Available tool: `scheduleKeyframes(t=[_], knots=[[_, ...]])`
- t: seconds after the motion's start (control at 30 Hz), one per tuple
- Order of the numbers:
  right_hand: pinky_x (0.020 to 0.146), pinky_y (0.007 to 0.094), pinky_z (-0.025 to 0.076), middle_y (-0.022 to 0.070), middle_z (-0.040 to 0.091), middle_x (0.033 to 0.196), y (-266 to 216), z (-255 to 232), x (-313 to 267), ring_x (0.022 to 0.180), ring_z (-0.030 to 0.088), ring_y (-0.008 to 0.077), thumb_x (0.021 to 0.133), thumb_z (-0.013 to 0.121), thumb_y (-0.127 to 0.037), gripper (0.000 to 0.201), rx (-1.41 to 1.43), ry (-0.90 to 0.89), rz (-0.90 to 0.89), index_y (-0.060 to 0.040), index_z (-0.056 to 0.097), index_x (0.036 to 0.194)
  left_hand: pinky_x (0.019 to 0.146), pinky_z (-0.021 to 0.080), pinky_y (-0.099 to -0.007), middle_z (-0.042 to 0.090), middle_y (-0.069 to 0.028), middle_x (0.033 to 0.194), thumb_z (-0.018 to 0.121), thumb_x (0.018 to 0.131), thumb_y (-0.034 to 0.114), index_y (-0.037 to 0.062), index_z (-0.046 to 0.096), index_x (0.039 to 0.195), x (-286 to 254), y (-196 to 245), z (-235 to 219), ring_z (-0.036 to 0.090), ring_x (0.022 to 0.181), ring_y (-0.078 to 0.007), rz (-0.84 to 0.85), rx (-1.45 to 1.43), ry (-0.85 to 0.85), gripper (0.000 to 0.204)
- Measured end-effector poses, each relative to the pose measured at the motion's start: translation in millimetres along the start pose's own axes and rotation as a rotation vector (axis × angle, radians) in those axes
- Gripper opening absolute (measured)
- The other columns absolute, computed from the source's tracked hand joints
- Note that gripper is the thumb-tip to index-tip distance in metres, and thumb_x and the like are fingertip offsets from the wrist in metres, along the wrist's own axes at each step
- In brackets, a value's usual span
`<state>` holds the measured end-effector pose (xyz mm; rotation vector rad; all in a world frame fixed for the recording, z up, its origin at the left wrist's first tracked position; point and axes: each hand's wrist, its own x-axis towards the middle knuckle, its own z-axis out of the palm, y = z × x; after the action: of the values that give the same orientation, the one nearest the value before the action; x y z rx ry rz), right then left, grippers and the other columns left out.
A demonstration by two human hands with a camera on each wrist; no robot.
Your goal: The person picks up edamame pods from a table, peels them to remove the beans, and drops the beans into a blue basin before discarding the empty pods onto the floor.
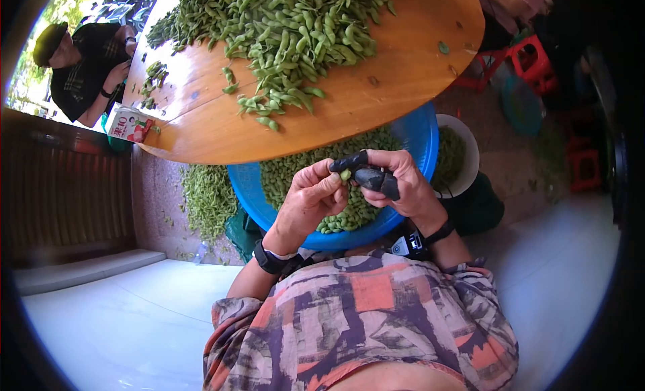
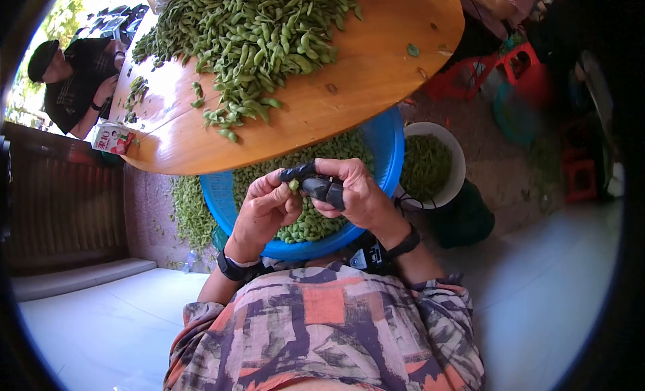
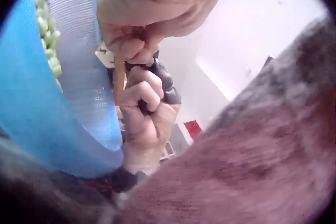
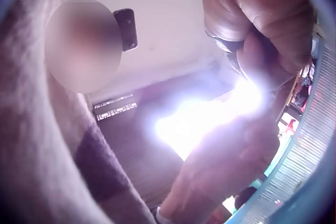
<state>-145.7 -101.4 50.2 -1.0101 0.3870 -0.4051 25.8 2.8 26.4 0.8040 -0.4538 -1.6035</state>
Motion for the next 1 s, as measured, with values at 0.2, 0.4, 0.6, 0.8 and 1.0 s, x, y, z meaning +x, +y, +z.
scheduleKeyframes(t=[0.2,0.4,0.6,0.8,1.0], knots=[[0.060,0.0309,0.043,0.0081,0.051,0.074,8.7,10.0,2.3,0.067,0.054,0.0179,0.076,0.053,0.007,0.018,-0.586,0.176,-0.254,0.0018,0.060,0.091,0.047,0.037,-0.0232,0.060,-0.0039,0.068,0.056,0.098,0.013,0.0030,0.060,0.098,-2.1,-3.0,3.8,0.051,0.053,-0.0112,0.083,0.090,0.093,0.010],[0.062,0.0358,0.044,0.0169,0.052,0.078,12.3,9.9,-0.3,0.070,0.055,0.0316,0.072,0.053,0.008,0.024,-0.988,0.196,-0.460,0.0040,0.060,0.095,0.048,0.041,-0.0277,0.059,-0.0040,0.068,0.059,0.095,0.007,0.0042,0.057,0.086,-11.4,2.8,-3.6,0.056,0.056,-0.0151,0.100,0.695,0.175,0.009],[0.062,0.0276,0.042,0.0092,0.056,0.081,11.0,-0.2,-11.9,0.068,0.053,0.0165,0.085,0.058,0.003,0.031,-0.979,0.389,-0.423,-0.0005,0.065,0.115,0.053,0.047,-0.0403,0.057,-0.0155,0.069,0.063,0.083,0.000,0.0023,0.053,0.078,-16.0,-0.9,-6.4,0.058,0.061,-0.0369,0.534,1.654,0.218,0.012],[0.063,0.0263,0.042,0.0083,0.054,0.080,11.3,2.2,-13.0,0.070,0.052,0.0154,0.083,0.057,0.004,0.032,-0.948,0.374,-0.407,0.0004,0.065,0.114,0.052,0.046,-0.0335,0.058,-0.0103,0.066,0.062,0.085,0.000,0.0010,0.055,0.081,-18.1,-7.8,-10.8,0.059,0.055,-0.0225,0.525,1.479,0.296,0.008],[0.066,0.0336,0.046,0.0157,0.054,0.087,11.4,9.2,-9.3,0.075,0.056,0.0319,0.080,0.062,0.001,0.032,-0.893,0.277,-0.418,0.0022,0.062,0.112,0.055,0.047,-0.0241,0.062,-0.0043,0.073,0.054,0.094,0.003,-0.0010,0.062,0.101,-12.4,-3.3,24.6,0.055,0.062,-0.0067,0.187,0.798,0.132,0.012]])
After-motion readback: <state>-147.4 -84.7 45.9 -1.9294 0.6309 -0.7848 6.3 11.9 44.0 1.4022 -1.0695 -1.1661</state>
